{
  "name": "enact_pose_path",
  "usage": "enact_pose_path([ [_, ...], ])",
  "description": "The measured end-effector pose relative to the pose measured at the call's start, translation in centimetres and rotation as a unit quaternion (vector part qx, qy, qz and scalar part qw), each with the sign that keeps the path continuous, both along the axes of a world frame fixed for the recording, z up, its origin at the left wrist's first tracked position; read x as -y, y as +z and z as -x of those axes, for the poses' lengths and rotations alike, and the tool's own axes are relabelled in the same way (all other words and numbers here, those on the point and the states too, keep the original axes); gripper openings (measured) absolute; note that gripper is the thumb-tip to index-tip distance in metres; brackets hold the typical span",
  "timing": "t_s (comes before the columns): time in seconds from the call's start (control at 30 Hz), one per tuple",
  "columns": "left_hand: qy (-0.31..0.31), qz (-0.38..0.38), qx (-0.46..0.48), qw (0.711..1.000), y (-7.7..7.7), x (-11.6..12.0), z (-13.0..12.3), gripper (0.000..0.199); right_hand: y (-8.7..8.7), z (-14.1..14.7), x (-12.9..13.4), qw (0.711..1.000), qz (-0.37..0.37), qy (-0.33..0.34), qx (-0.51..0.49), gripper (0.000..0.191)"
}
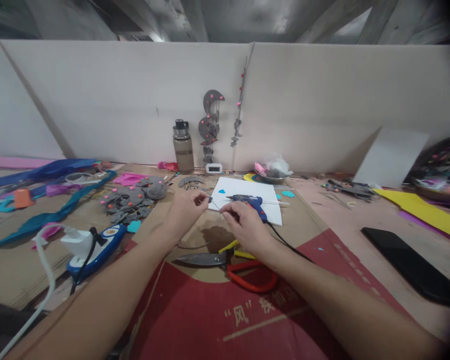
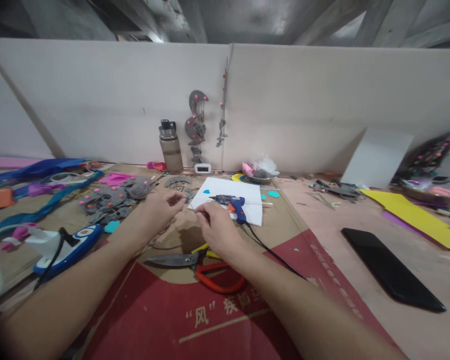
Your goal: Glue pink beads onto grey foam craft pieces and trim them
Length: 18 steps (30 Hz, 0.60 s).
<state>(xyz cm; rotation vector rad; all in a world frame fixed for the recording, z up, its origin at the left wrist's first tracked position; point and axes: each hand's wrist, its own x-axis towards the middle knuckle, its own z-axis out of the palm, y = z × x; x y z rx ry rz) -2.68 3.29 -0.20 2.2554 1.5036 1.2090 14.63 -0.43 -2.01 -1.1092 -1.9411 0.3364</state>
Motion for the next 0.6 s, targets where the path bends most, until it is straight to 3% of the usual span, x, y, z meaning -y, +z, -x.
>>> enact_pose_path([
  [0.1,0.031,-0.061,0.054,0.996,-0.6,-1.5,1.1,0.015,0.6,0.7,1.3,0.998,-0.026,0.049,0.008,0.017],
  [0.17,0.026,-0.019,0.176,0.984,-0.9,-2.3,1.7,0.018,1.2,1.2,2.5,0.992,-0.037,0.115,0.044,0.02],
  [0.2,0.008,0.014,0.259,0.966,-0.9,-2.7,1.9,0.019,1.6,1.4,3.1,0.984,-0.047,0.16,0.07,0.021],
  [0.27,-0.04,0.078,0.423,0.902,-0.9,-3.2,2.1,0.021,2.2,1.7,4.0,0.96,-0.074,0.241,0.118,0.019],
  [0.33,-0.079,0.12,0.532,0.834,-0.7,-3.5,2.1,0.024,2.8,1.5,4.2,0.949,-0.093,0.269,0.132,0.018],
  [0.4,-0.098,0.14,0.576,0.799,-0.5,-3.5,2.1,0.026,3.0,0.7,3.3,0.968,-0.093,0.206,0.108,0.021],
  [0.5,-0.108,0.146,0.574,0.798,-0.4,-3.4,1.8,0.027,2.5,-1.8,0.5,0.993,-0.062,-0.051,0.088,0.023],
  [0.6,-0.108,0.143,0.557,0.811,-0.8,-3.2,1.5,0.028,1.1,-4.5,-2.6,0.946,0.034,-0.257,0.197,0.03],
])
